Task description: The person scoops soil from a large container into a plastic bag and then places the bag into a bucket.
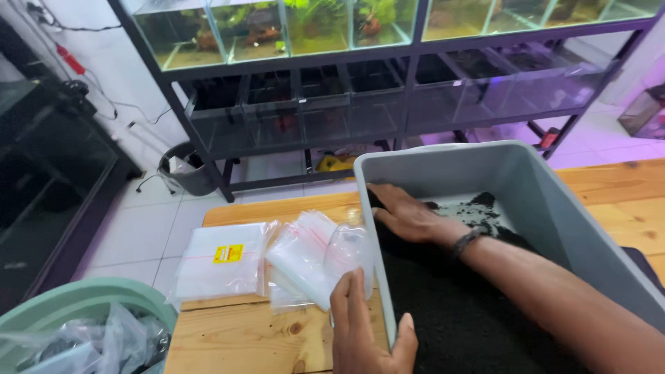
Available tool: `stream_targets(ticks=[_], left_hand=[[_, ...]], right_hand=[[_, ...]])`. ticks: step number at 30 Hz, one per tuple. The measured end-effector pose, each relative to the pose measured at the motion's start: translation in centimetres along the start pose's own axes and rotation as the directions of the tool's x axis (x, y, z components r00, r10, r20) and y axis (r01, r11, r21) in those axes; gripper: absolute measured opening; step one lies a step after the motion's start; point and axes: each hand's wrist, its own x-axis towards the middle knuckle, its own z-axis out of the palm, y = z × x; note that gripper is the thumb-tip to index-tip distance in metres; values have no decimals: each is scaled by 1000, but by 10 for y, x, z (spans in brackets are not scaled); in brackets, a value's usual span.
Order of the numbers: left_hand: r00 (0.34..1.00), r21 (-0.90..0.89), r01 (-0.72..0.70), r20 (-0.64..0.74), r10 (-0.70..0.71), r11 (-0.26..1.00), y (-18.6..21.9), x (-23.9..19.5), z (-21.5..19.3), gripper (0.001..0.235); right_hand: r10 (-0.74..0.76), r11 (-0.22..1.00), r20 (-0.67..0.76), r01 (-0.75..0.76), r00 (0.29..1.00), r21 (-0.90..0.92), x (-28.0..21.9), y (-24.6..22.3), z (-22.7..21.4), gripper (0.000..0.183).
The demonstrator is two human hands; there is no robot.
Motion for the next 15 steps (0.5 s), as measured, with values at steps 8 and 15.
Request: stream_targets(ticks=[8,15], left_hand=[[998,9,-13,60,12,1000,-3,4,1,89],[998,85,-11,69,5,996,4,7,-5,88]], right_hand=[[-39,996,-7,38,999,-86,5,27,38,49],[-101,995,143,99,985,22,-29,26,38,44]])
